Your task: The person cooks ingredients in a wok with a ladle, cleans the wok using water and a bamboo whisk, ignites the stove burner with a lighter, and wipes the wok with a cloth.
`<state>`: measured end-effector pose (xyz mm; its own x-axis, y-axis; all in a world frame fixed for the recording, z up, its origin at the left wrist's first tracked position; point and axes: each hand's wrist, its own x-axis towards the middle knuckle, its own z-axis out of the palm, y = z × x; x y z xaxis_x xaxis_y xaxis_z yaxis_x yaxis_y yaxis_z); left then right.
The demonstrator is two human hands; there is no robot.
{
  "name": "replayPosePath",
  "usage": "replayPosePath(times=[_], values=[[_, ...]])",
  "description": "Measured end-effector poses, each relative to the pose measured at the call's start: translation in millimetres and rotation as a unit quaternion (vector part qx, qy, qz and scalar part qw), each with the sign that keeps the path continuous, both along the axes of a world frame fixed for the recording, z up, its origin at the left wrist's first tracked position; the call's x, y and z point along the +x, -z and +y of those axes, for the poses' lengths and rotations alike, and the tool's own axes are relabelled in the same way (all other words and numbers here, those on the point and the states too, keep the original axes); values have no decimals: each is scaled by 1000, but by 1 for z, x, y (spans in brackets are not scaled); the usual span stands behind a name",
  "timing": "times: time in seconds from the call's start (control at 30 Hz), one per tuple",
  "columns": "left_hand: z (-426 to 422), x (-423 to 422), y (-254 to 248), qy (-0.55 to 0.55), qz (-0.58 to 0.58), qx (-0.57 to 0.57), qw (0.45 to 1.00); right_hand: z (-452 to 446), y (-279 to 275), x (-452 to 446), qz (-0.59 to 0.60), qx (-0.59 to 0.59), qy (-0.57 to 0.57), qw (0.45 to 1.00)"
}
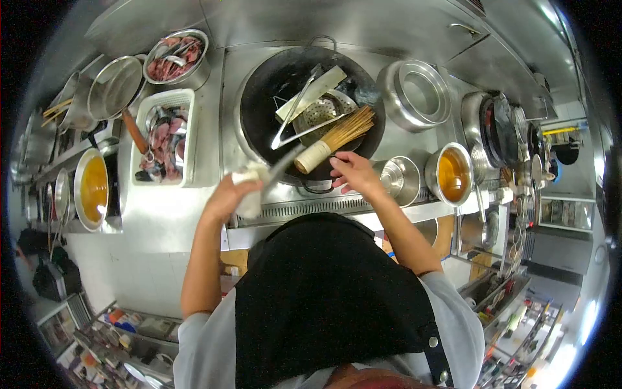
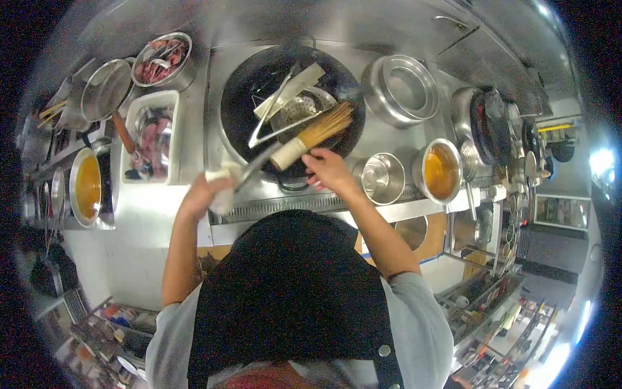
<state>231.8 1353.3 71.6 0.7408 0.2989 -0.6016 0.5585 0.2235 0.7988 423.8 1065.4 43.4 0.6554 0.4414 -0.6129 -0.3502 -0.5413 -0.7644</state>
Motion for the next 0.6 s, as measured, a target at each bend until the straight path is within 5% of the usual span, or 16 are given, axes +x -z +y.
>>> replayPosePath(times=[0.07, 0.17, 0.4, 0.6], values=[[-21, 1, -12, 87, 20, -63, 994, 10, -8, -6, -288, -139, -51, 946], [-45, 7, 18, 157, -41, -155, 975, 30, -13, 6, -366, -225, -61, 901], [-82, 35, 41, 49, -11, -412, 910, 35, 9, 35, -269, -303, -102, 909], [-92, 48, 38, 19, -8, -416, 909, 1, 14, 34, -228, -215, -42, 949]])
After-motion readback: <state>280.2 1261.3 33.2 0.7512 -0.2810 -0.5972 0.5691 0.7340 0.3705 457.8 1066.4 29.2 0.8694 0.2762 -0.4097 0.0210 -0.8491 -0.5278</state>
